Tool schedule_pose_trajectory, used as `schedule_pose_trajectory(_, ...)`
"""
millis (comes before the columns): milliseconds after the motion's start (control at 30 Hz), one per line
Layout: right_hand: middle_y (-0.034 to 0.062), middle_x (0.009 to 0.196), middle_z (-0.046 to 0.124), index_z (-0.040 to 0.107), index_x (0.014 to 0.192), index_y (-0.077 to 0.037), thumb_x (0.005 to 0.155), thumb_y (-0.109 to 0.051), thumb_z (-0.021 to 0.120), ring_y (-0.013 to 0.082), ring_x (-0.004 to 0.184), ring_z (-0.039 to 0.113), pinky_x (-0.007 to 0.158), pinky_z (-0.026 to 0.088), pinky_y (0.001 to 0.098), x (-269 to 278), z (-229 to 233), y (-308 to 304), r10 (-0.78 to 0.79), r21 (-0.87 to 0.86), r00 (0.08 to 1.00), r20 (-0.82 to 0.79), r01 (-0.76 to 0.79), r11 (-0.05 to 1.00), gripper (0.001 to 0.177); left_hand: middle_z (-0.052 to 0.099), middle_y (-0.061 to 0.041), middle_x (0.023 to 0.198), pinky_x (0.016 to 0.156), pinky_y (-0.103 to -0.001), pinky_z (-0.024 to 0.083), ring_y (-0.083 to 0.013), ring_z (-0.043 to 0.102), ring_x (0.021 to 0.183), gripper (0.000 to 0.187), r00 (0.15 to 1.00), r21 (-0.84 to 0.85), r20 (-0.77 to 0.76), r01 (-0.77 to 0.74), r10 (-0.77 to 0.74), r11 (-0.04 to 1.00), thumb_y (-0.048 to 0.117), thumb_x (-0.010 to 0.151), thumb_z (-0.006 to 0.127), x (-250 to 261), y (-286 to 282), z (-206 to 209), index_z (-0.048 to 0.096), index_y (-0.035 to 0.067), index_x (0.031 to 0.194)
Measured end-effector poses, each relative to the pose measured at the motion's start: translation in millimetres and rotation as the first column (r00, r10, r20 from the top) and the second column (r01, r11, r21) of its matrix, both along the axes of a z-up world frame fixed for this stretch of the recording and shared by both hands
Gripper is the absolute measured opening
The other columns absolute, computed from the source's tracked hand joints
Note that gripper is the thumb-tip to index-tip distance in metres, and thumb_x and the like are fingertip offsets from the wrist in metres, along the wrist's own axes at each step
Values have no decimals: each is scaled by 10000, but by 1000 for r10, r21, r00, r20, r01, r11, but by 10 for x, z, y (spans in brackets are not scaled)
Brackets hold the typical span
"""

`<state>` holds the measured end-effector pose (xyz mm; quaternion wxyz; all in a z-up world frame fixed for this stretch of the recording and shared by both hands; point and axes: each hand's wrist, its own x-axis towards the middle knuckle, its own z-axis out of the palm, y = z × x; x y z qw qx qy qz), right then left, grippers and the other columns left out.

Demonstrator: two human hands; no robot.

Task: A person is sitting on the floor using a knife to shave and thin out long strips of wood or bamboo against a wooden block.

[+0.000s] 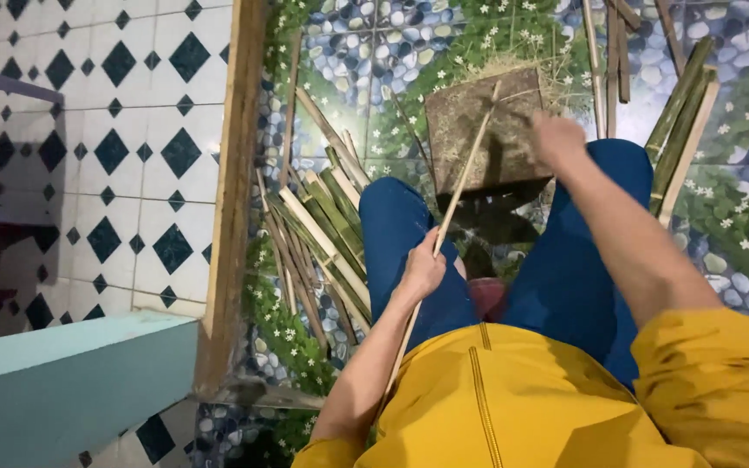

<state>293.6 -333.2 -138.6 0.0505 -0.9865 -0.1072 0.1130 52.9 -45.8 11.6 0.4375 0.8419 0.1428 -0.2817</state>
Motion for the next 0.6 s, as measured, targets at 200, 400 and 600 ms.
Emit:
schedule_pose_trajectory(200,184,861,768,623,1168,-147,1082,-254,392,407,867,785,753,588,552,-998,598,249,111,-12,993,-26,-111,994,269,571,-391,1371,1052,-591,501,-495,564,1306,581,997,56,-52,58,-55,997,167,982,509,19,-10,-129,449,91,1555)
schedule_pose_trajectory(400,137,737,713,514,1187,-174,957,-104,497,382,715,764,645,598,481,-2352,1671,727,354,20,927,-125,-354,935,240,667,-305,1295,959,-558,562,-430,656,1217,510,992,83,-124,32,-21,996,231,952,557,22,40,-716,610,100,1442)
schedule_pose_trajectory(600,169,739,725,499,1209,-146,993,-118,466,421,743,764,645,574,569,-2005,1284,710,240,71,960,-143,-232,970,220,543,-401,1404,1064,-603,502,-500,538,1335,585,993,37,-112,38,-34,999,144,994,461,66,-63,118,419,-14,1556)
